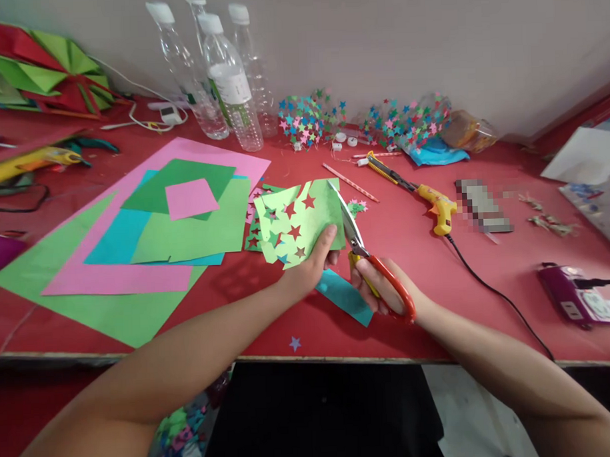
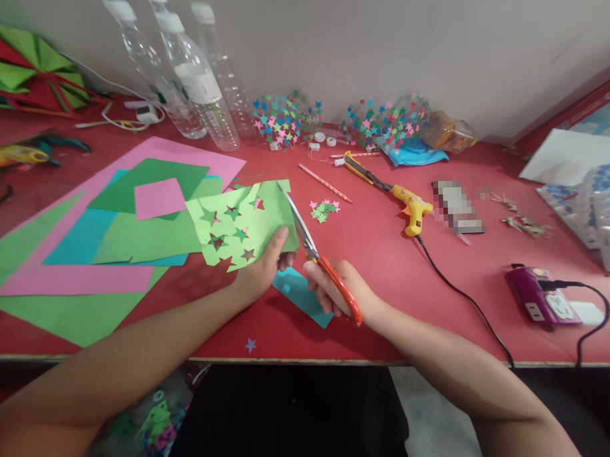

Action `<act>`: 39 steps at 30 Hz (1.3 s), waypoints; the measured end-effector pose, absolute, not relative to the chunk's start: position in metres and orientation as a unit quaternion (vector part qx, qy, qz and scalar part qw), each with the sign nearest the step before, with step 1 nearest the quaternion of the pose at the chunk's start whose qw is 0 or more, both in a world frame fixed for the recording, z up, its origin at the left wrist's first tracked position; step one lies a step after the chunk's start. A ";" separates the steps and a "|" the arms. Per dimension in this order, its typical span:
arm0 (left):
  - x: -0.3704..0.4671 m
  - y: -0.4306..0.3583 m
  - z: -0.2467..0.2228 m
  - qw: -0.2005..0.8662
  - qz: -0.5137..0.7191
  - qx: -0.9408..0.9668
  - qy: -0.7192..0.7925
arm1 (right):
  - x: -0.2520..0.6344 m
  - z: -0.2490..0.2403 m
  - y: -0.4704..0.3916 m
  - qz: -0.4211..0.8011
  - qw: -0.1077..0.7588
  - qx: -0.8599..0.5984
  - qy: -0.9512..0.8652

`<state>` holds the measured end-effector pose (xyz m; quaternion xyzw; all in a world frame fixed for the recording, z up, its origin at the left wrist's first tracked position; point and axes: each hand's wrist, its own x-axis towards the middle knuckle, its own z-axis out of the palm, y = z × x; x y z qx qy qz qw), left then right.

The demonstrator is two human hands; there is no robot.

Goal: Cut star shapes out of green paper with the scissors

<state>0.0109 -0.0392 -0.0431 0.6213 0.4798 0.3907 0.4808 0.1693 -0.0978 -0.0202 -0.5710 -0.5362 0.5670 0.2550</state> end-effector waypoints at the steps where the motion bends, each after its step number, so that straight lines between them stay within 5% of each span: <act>1: 0.010 -0.039 -0.044 0.477 0.391 0.626 0.478 | 0.169 -0.020 -0.097 0.564 0.254 -0.574 -0.536; 39: -0.004 0.020 -0.023 0.649 0.544 0.377 0.374 | 0.217 -0.015 -0.061 0.511 0.253 -0.595 -0.567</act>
